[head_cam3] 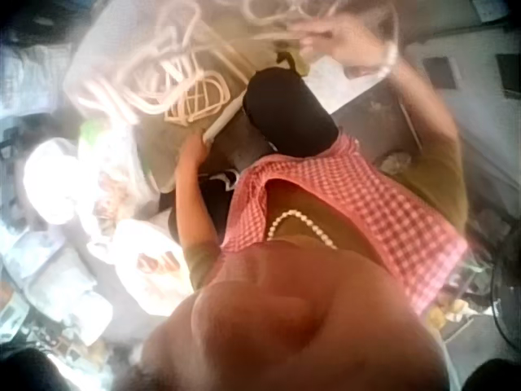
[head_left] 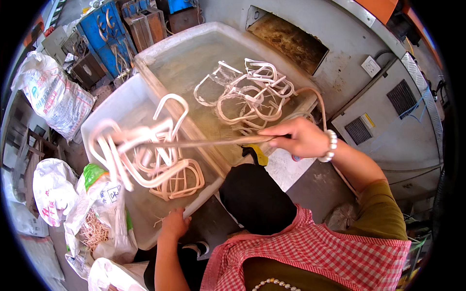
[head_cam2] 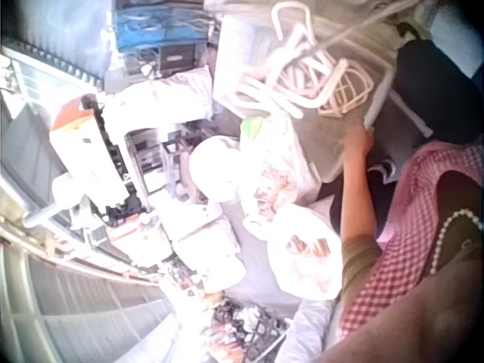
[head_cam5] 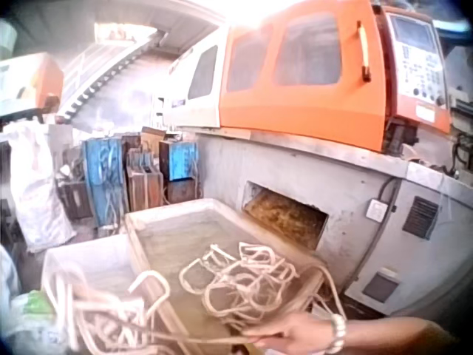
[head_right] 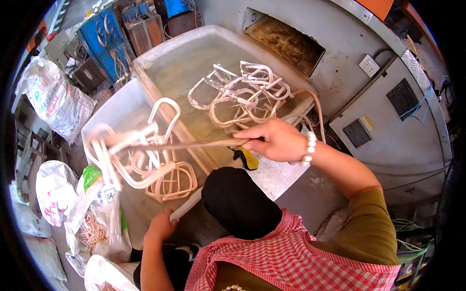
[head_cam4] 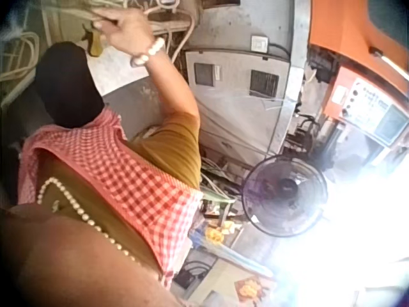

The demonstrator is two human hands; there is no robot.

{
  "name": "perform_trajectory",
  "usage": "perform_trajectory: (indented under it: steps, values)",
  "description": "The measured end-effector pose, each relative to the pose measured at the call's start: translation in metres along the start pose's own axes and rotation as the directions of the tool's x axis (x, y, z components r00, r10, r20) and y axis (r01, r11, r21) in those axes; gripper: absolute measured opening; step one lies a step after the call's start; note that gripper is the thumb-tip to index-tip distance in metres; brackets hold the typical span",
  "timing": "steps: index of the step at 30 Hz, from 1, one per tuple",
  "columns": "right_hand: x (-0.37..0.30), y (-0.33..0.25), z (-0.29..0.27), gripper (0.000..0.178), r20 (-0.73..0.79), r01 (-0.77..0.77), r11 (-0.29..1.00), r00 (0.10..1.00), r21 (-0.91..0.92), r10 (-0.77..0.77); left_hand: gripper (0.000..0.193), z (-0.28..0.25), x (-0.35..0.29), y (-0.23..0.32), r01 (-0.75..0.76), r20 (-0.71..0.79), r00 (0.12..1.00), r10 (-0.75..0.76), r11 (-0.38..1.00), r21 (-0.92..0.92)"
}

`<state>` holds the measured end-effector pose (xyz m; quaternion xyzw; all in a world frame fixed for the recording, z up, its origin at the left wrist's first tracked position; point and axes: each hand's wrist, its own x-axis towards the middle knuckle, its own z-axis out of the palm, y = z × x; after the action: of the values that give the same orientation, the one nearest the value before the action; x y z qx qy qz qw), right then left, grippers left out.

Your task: The person assembles plastic hangers by hand, taking parts from a white sack and connecting them into complete units. The assembled hangers are placed into a nearby bin. The process is repeated continuously throughout the clip.

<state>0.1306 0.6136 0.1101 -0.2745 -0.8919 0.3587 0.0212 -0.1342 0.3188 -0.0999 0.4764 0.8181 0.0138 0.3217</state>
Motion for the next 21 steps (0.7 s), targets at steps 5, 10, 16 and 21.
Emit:
perform_trajectory:
  steps: [5,10,16,21]
  values:
    - [0.005,0.027,0.01,0.032,-0.004,0.202,0.661,0.955,-0.723,-0.297,0.042,-0.005,0.002,0.002,-0.026,0.006,1.0,0.026,0.999,-0.023]
    - [-0.035,0.041,-0.05,0.03,-0.033,0.107,0.681,0.981,-0.724,-0.19,0.041,-0.005,-0.004,0.006,-0.023,-0.033,0.999,0.023,1.0,-0.019]
    - [-0.101,0.069,-0.097,0.032,-0.223,-0.156,0.803,0.974,-0.575,0.03,0.036,0.001,0.004,0.012,-0.038,0.015,0.999,0.038,0.999,-0.001]
    - [-0.131,0.108,-0.106,0.031,-0.439,-0.394,0.861,0.868,-0.323,0.232,0.036,-0.001,0.006,0.014,-0.057,0.008,0.998,0.058,0.998,-0.013]
